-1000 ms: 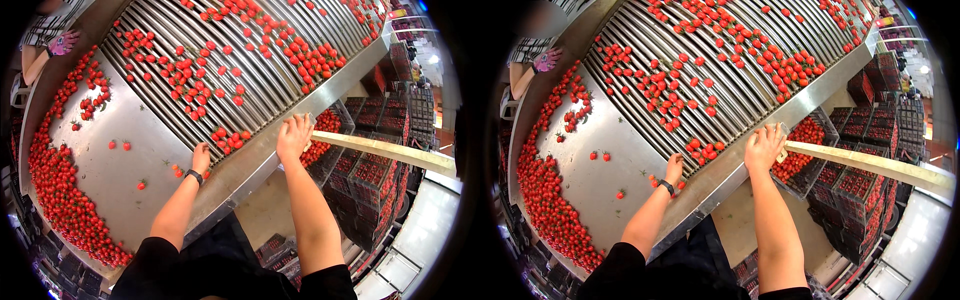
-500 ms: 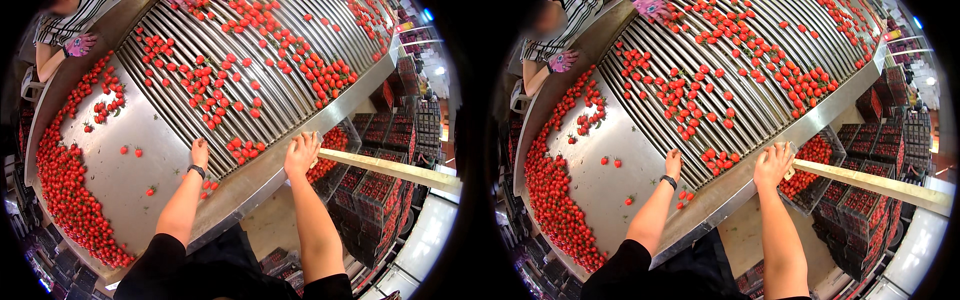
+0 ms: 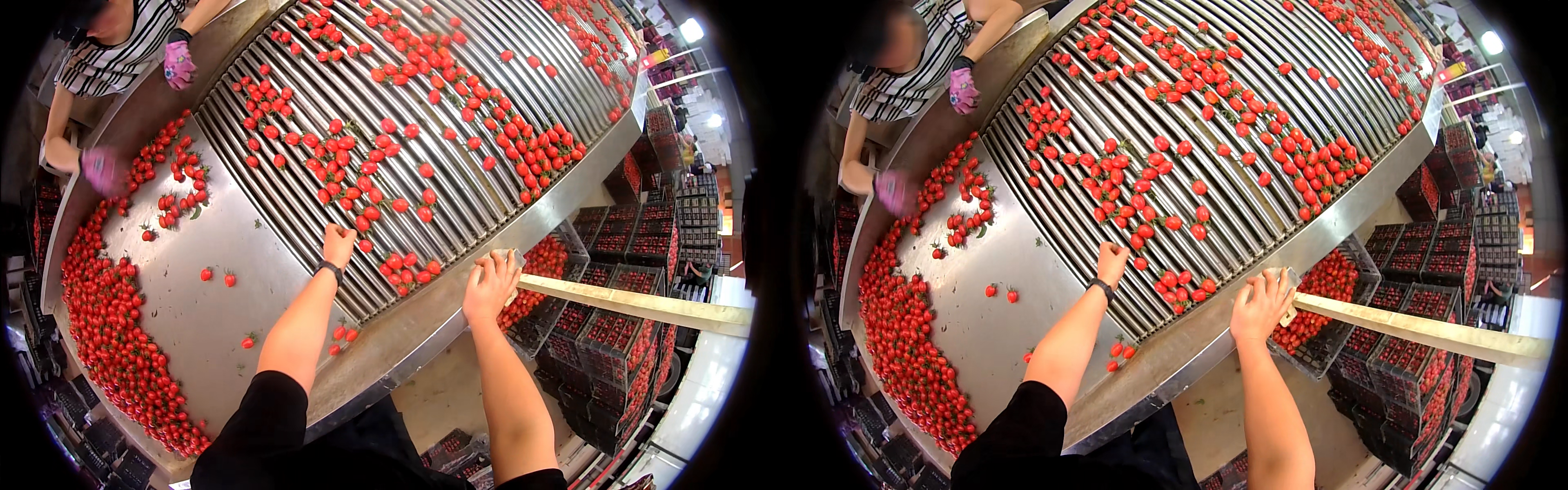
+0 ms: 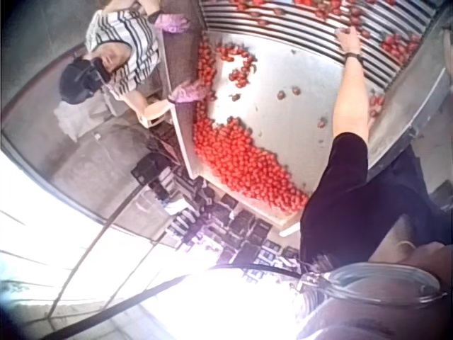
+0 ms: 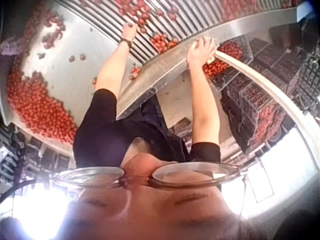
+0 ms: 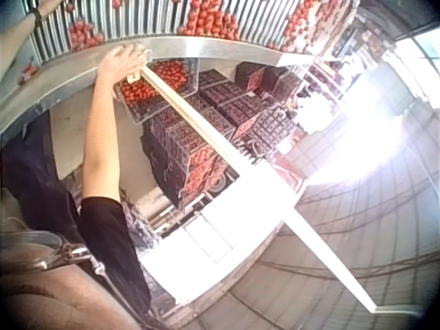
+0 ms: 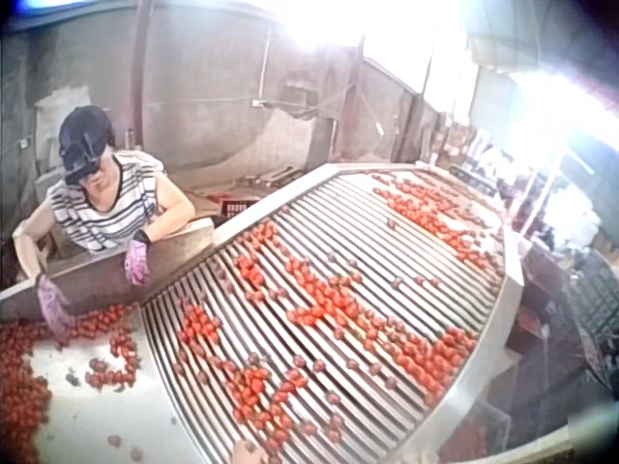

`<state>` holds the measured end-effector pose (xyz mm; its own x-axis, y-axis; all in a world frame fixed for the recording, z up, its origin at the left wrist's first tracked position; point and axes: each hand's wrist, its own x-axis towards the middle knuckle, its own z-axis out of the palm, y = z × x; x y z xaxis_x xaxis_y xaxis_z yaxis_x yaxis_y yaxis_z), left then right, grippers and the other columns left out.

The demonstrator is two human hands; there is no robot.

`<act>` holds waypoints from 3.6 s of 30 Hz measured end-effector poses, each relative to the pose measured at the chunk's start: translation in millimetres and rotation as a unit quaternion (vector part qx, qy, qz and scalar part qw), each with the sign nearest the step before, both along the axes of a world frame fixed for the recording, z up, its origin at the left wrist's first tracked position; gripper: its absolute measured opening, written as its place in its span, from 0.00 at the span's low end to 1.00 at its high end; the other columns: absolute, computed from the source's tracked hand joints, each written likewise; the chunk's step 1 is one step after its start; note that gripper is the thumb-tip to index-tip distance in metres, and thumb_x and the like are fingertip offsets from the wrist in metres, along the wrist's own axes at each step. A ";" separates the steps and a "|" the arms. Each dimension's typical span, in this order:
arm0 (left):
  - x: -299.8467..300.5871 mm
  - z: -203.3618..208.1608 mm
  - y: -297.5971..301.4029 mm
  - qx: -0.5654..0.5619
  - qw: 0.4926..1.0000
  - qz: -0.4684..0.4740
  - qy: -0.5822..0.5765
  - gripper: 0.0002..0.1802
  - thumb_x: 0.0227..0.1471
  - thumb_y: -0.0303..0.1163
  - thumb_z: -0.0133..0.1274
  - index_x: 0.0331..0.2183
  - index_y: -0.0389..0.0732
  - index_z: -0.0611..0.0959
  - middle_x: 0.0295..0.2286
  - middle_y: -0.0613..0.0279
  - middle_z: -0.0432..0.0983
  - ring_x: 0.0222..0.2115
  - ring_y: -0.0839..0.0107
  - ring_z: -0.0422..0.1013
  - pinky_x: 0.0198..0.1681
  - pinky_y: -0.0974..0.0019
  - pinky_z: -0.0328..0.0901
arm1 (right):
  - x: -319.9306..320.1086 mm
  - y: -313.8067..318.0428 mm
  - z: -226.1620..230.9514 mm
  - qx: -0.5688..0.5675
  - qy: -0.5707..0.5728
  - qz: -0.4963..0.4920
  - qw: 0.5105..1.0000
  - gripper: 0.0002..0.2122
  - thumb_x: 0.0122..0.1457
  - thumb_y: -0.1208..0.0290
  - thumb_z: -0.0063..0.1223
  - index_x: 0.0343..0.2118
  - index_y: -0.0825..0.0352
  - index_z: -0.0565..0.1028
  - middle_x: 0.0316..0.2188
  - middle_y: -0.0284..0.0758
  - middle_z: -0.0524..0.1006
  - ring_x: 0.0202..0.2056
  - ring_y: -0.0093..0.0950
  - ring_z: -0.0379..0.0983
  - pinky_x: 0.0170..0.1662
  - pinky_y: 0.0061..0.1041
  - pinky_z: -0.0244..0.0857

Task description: The person sorts tomatoes on a conveyor belt by hand, then lifts a full crate of tomatoes and places it on a stack of other crates.

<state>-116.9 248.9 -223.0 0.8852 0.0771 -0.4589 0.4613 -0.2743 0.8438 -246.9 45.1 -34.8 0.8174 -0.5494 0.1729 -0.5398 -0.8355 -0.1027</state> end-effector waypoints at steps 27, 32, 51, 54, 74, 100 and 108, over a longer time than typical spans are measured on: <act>23.1 173.7 -150.5 -0.407 0.905 -0.053 -0.116 0.06 0.49 0.32 0.47 0.29 0.41 0.72 0.20 0.73 0.64 0.20 0.81 0.61 0.21 0.77 0.58 | -9.2 35.8 -14.1 -0.010 0.008 0.004 1.000 0.09 0.45 0.70 0.47 0.31 0.63 0.73 0.45 0.37 0.67 0.56 0.38 0.50 0.59 0.46 0.34; -33.9 254.2 -189.5 -0.370 0.868 -0.332 0.019 0.42 0.49 0.60 0.36 0.55 0.39 0.54 0.55 0.43 0.42 0.58 0.53 0.36 0.58 0.57 0.39 | -24.2 31.1 -49.3 0.232 -0.168 -0.017 0.958 0.23 0.46 0.57 0.48 0.45 0.63 0.67 0.49 0.37 0.64 0.56 0.38 0.50 0.59 0.46 0.32; -319.1 -35.6 682.9 0.786 0.602 0.049 0.130 0.41 0.45 0.67 0.32 0.55 0.53 0.57 0.57 0.54 0.39 0.57 0.44 0.34 0.53 0.39 0.43 | -18.2 64.8 -42.8 -0.022 -0.036 0.034 0.999 0.04 0.47 0.69 0.46 0.23 0.60 0.74 0.41 0.33 0.68 0.55 0.36 0.51 0.59 0.45 0.35; -219.8 69.9 539.8 0.574 0.719 0.207 0.332 0.34 0.48 0.59 0.37 0.51 0.48 0.64 0.52 0.50 0.54 0.51 0.50 0.51 0.48 0.49 0.55 | -46.5 52.5 -39.5 -0.034 -0.018 0.014 0.999 0.04 0.47 0.70 0.46 0.22 0.59 0.74 0.40 0.33 0.68 0.55 0.38 0.51 0.58 0.45 0.35; -104.6 -60.0 527.3 0.578 0.796 0.179 0.026 0.30 0.50 0.46 0.42 0.55 0.50 0.58 0.56 0.53 0.46 0.56 0.48 0.42 0.54 0.43 0.42 | -55.8 69.7 -54.1 -0.045 -0.007 0.041 0.998 0.06 0.49 0.72 0.42 0.22 0.61 0.73 0.42 0.34 0.68 0.56 0.38 0.49 0.59 0.45 0.34; -57.4 -109.4 385.9 0.504 0.847 -0.031 -0.166 0.25 0.49 0.37 0.44 0.49 0.40 0.64 0.53 0.52 0.50 0.55 0.53 0.46 0.57 0.49 0.41 | -58.3 103.1 -70.9 -0.035 0.024 0.092 0.995 0.07 0.52 0.72 0.39 0.27 0.62 0.72 0.44 0.35 0.67 0.57 0.43 0.47 0.58 0.47 0.33; -60.8 -116.4 396.0 0.517 0.842 -0.031 -0.152 0.27 0.49 0.38 0.43 0.51 0.41 0.63 0.54 0.53 0.48 0.56 0.54 0.44 0.58 0.49 0.40 | 86.6 265.3 -127.9 0.158 0.089 0.427 0.886 0.19 0.44 0.75 0.53 0.42 0.67 0.67 0.40 0.43 0.69 0.42 0.41 0.65 0.45 0.34 0.60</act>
<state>-177.6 645.0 -339.4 0.9668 0.2448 0.0735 0.2243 -0.9503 0.2158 -160.3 310.4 -162.7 0.9572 0.2848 -0.0521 0.2445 -0.8915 -0.3813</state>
